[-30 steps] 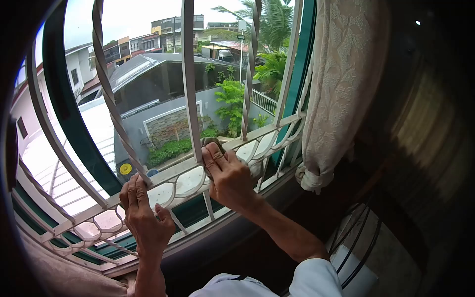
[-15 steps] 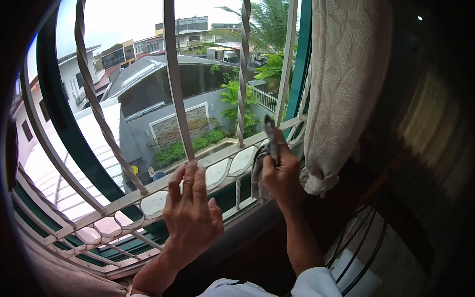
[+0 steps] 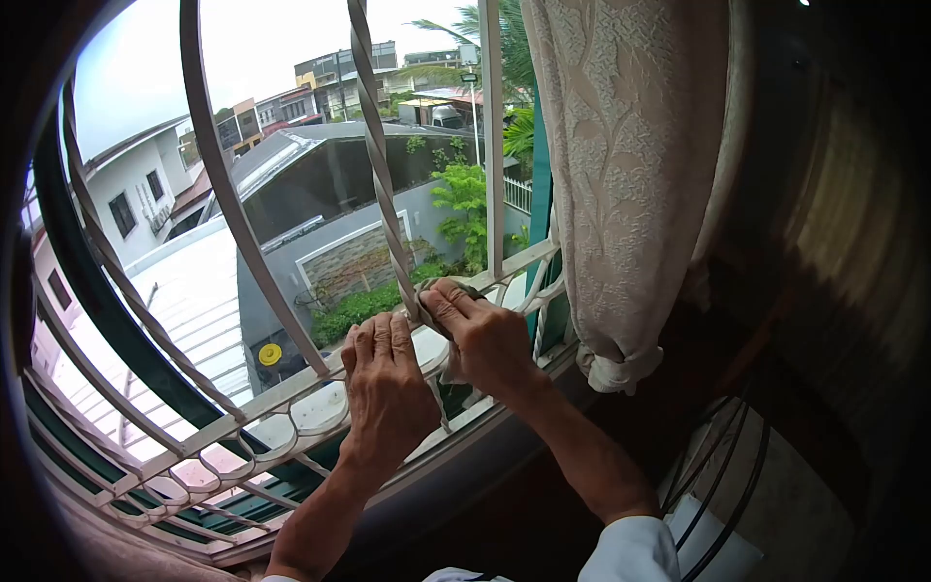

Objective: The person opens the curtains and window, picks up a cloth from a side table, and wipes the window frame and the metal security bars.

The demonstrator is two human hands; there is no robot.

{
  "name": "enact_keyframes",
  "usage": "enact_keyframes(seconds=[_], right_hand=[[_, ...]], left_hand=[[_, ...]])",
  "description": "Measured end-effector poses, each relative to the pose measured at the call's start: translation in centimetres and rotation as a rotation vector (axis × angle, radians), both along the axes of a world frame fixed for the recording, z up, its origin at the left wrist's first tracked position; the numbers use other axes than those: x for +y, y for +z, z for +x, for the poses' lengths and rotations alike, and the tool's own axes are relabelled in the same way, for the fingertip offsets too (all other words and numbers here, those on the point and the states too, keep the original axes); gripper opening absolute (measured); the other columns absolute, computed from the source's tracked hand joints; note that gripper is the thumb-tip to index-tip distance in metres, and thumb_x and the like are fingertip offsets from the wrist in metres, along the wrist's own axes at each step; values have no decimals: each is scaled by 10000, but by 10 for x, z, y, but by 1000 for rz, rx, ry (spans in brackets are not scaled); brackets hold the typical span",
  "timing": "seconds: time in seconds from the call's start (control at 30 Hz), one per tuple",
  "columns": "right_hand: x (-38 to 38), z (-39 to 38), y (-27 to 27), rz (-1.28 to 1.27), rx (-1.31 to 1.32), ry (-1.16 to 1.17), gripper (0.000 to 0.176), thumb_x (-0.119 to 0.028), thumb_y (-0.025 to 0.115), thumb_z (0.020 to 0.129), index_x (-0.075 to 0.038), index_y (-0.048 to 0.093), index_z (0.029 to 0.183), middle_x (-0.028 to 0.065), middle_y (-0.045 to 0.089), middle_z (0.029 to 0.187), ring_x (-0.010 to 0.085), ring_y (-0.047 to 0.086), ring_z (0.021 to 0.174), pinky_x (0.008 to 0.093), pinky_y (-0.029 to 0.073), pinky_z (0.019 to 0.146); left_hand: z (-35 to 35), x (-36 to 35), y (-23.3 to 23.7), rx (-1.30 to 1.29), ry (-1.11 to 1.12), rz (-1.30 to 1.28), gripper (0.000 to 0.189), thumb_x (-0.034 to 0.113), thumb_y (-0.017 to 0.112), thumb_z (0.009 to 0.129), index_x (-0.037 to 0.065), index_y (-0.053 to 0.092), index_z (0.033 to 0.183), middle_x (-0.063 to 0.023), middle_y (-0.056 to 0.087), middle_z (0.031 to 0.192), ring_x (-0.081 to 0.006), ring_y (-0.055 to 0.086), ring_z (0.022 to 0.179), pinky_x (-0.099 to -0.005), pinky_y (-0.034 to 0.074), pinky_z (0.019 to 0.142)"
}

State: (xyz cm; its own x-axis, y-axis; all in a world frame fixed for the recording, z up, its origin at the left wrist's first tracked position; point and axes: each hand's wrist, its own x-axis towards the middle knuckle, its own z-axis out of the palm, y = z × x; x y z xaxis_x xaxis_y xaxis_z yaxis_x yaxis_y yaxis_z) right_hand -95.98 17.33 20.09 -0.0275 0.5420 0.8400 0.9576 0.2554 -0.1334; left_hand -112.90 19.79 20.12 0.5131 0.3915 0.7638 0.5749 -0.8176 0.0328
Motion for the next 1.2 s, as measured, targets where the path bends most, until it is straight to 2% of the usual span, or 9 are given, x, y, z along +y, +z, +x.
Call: enact_keyframes(seconds=[0.2,0.37,0.47,0.6,0.67,0.7,0.73,0.97,1.2], right_hand=[[8,-7,-11,3,33,65,573,64,600,742,-35,652,1304,204,651,1319,370,706,1048,431,599,846],[-3,18,-3,-183,12,-126,566,50,589,781,-35,632,1339,234,639,1321,410,666,1129,446,580,928],[9,-16,-19,68,-51,30,558,-27,588,816,-8,603,1373,220,637,1340,390,700,1068,430,606,871],[-12,3,-10,-50,-56,29,513,22,569,824,-6,639,1331,258,648,1303,404,706,1055,445,604,873],[-17,28,-22,192,52,-103,521,92,542,818,10,638,1324,251,669,1273,375,724,1038,430,609,867],[-34,32,-20,56,442,-240,537,133,520,814,14,640,1323,232,690,1246,352,731,1039,422,608,872],[-27,66,-39,298,394,-172,519,119,522,820,20,643,1315,243,694,1223,370,710,1081,430,582,933],[20,78,-32,50,88,-149,474,78,554,780,36,661,1239,233,665,1272,386,642,1184,452,547,992],[12,112,-26,12,50,-193,483,83,574,782,71,642,1259,289,643,1270,432,628,1193,437,508,1058]], left_hand=[[-5,2,0,2,-49,-13,681,28,618,675,-204,487,1302,-360,548,1276,-486,515,1236,-557,336,1106],[-12,5,1,37,-71,-23,656,26,613,695,-207,494,1297,-358,550,1276,-482,519,1228,-549,338,1101],[-11,6,-5,5,-97,-11,621,16,602,720,-207,503,1291,-354,551,1274,-472,522,1216,-543,344,1088],[-11,6,-4,-22,-124,-6,560,-5,566,770,-213,510,1287,-357,564,1247,-458,537,1187,-532,361,1066],[-12,8,-8,-14,-127,25,534,-26,528,786,-221,507,1282,-369,563,1240,-469,535,1201,-543,363,1081],[-13,9,-12,-33,-129,30,534,-26,528,786,-221,507,1282,-369,563,1240,-469,535,1201,-543,363,1081],[-10,8,-20,-35,-128,42,533,-30,520,786,-222,505,1283,-375,556,1251,-478,529,1210,-552,359,1086],[-8,3,-19,27,-136,-29,521,10,510,851,-265,495,1293,-425,534,1278,-526,511,1236,-601,353,1102],[-1,0,-27,-8,-32,9,700,-14,577,610,-191,530,1286,-339,573,1274,-465,531,1225,-553,362,1056]])
